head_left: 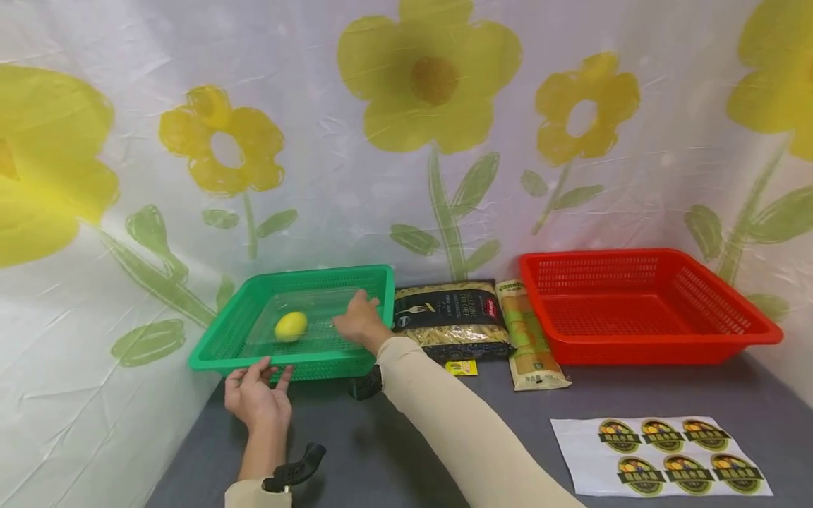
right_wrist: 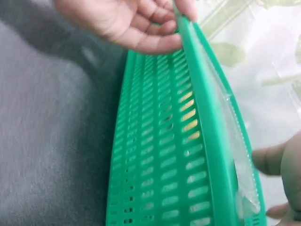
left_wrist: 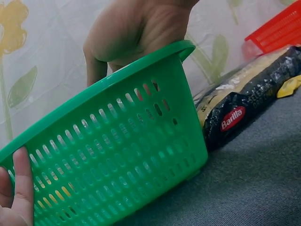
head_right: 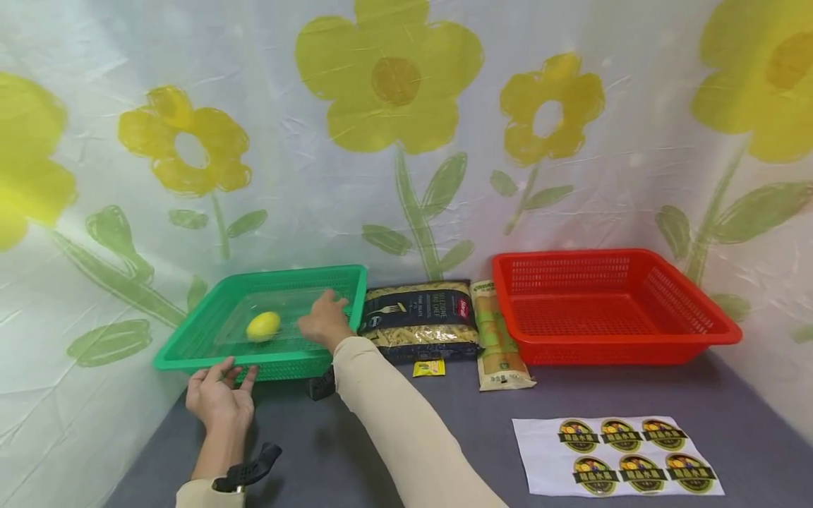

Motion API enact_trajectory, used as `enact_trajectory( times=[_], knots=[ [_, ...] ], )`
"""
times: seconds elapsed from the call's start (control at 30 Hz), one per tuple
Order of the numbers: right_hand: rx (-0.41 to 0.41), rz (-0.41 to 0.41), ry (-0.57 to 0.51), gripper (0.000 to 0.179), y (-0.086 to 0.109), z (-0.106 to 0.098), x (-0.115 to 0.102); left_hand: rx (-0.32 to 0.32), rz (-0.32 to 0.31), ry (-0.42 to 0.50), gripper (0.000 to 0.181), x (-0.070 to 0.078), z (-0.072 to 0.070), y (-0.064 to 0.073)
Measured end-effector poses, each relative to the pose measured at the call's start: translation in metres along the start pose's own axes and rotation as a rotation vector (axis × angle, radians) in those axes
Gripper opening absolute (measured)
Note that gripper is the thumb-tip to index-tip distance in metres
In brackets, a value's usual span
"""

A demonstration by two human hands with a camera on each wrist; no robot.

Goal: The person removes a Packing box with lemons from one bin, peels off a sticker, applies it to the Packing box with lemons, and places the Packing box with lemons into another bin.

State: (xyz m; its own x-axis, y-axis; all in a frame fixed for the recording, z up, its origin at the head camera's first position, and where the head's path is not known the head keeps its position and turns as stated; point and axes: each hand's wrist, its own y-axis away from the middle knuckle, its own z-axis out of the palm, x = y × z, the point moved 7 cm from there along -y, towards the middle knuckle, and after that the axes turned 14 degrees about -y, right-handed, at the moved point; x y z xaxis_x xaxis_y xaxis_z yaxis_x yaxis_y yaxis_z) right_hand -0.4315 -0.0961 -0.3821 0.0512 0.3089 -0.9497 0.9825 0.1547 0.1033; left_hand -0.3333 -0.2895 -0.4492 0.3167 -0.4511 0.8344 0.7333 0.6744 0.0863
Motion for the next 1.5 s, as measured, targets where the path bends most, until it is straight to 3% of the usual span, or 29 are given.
enact_trajectory(
  times=[0.27,0.53,0.93,1.13,1.5],
  knots=[
    [0.012,0.075,0.030,0.073,-0.008,0.007,0.004,-0.007,0.003,0.001,0.026,0.002,-0.001,0.003],
    [0.040,0.103,-0.065,0.073,-0.010,0.011,0.011,0.014,-0.007,-0.002,0.027,0.001,-0.004,0.007],
    [-0.007,0.030,-0.220,0.072,0.001,0.003,0.008,0.030,-0.008,-0.024,0.024,-0.002,-0.005,0.010],
    [0.020,-0.030,-0.219,0.069,0.007,-0.005,0.002,0.014,0.011,-0.043,0.028,0.000,0.000,0.009],
    [0.048,-0.056,-0.233,0.069,0.018,-0.010,-0.011,0.006,0.035,-0.050,0.026,0.004,0.002,0.005]
  ],
)
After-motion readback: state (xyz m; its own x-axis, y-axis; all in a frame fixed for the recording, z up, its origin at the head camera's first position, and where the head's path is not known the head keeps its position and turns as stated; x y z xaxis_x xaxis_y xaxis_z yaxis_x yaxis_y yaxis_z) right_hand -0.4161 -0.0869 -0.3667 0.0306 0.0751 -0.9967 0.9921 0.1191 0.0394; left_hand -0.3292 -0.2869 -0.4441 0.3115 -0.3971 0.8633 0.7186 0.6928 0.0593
